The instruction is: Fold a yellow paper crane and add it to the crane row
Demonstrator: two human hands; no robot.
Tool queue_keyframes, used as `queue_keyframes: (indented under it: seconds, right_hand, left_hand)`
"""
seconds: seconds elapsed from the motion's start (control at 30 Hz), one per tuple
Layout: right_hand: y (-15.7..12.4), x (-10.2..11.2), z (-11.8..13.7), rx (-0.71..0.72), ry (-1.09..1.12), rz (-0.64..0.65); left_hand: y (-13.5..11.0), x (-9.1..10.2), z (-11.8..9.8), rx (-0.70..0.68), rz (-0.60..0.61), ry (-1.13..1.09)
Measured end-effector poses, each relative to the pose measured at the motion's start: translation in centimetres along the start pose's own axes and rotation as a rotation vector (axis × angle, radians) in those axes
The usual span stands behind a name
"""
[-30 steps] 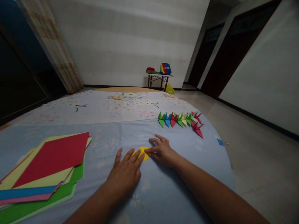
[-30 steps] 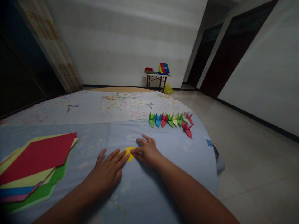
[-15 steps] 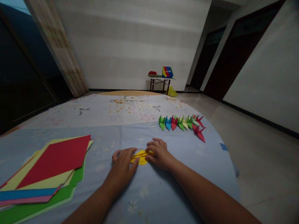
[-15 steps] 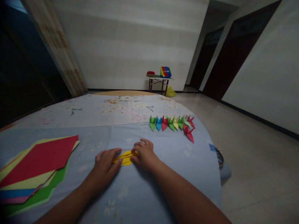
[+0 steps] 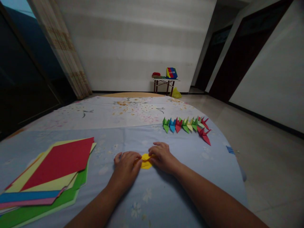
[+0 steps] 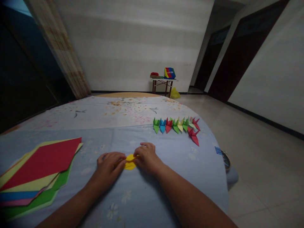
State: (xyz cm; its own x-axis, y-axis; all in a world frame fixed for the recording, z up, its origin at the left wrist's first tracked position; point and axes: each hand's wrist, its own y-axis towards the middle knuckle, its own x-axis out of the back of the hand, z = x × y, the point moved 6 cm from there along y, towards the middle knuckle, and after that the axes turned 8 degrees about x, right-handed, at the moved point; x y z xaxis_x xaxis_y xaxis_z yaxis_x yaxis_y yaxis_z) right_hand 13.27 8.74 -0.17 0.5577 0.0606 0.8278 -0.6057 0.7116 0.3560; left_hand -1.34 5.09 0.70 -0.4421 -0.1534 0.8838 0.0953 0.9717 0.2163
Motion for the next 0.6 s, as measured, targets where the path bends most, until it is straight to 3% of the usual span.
queue_keyframes:
  seconds: [0.2,0.37,0.47,0.6]
  right_hand:
    - [0.1,0.9,1.2,0.09,0.11,-0.025]
    - [-0.1,1.7,1.6,0.186,0.126,-0.098]
    - [-0.2,1.8,1.5,0.246,0.148,-0.125]
    - [-0.2,2.0,1.4,0.273,0.125,-0.183]
  left_hand:
    - [0.2,0.7,0.4,0.077,-0.013,-0.106]
    - [0.7,0.7,0.7,0.108,0.092,-0.245]
    - [0.7,1.3,0.3,0.052,0.046,-0.25]
    - [-0.1,2.7,-1.3,-0.172,-0.134,-0.116]
